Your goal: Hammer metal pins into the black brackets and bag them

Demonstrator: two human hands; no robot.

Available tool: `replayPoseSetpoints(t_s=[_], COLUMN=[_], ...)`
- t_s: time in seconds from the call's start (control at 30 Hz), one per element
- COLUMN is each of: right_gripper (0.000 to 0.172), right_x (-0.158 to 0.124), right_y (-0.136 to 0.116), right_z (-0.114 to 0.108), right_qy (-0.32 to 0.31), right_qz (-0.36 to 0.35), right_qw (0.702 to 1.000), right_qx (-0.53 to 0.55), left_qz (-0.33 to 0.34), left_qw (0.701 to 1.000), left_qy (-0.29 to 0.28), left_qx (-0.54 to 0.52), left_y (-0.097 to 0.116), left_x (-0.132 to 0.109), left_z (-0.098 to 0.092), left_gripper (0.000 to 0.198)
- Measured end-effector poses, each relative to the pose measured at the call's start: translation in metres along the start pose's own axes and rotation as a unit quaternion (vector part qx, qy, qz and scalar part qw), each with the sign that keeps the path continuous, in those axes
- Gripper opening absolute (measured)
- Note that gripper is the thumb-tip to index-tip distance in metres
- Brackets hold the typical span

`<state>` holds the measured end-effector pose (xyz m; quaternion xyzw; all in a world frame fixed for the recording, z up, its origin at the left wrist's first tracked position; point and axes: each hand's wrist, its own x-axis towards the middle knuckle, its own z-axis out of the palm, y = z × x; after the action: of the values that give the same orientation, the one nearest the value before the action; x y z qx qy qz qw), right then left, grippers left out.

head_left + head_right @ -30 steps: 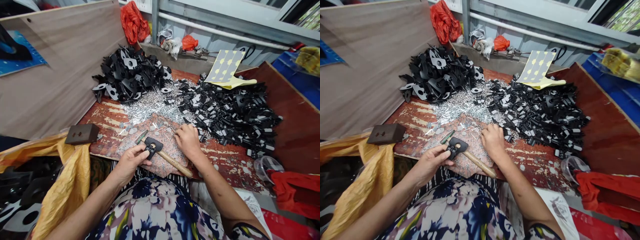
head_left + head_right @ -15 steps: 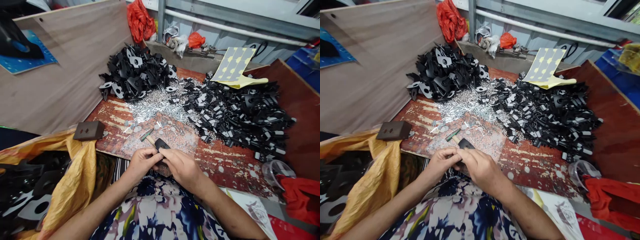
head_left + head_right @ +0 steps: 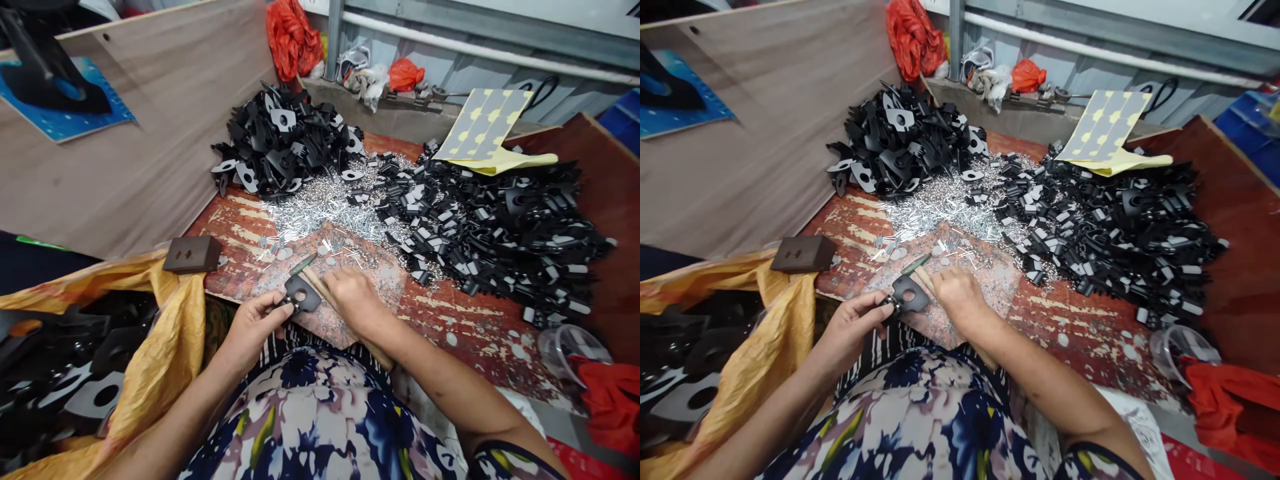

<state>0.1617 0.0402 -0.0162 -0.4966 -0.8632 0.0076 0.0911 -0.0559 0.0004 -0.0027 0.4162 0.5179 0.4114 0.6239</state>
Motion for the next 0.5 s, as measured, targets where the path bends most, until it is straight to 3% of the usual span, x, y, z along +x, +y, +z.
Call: replayPoseSetpoints(t_s=[0.1, 0.23, 0.37, 0.5], right_gripper=[0.023, 0.021, 0.025, 0.033], right_x=[0.007, 0.008, 0.002, -0.007], right_y=[-0.005, 0.015, 0.023, -0.008], right_z=[0.006, 0.004, -0.016, -0.045], right_qy=[0.004, 0.022, 0.133, 0.161], right_qz=[-0.017, -0.012, -0.022, -0.058], right_qw=[0.999, 0.999, 0.979, 0.946], right_qx=[-0.052, -0.031, 0.152, 0.277], left_qz=[-0.027, -0.05, -0.047, -0.041], left_qw=[0.997, 0.983, 0.967, 0.965], left_qy=[0.025, 0.02, 0.035, 0.011], left_qx=[-0.065, -0.173, -0.247, -0.258], left_y=[-0.002, -0.003, -0.001, 0.002], left_x=[0.0, 0.001, 0.005, 0.012], left_z=[0.0, 0.0, 0.002, 0.011], left_gripper=[0.028, 0.024, 0.032, 0.033])
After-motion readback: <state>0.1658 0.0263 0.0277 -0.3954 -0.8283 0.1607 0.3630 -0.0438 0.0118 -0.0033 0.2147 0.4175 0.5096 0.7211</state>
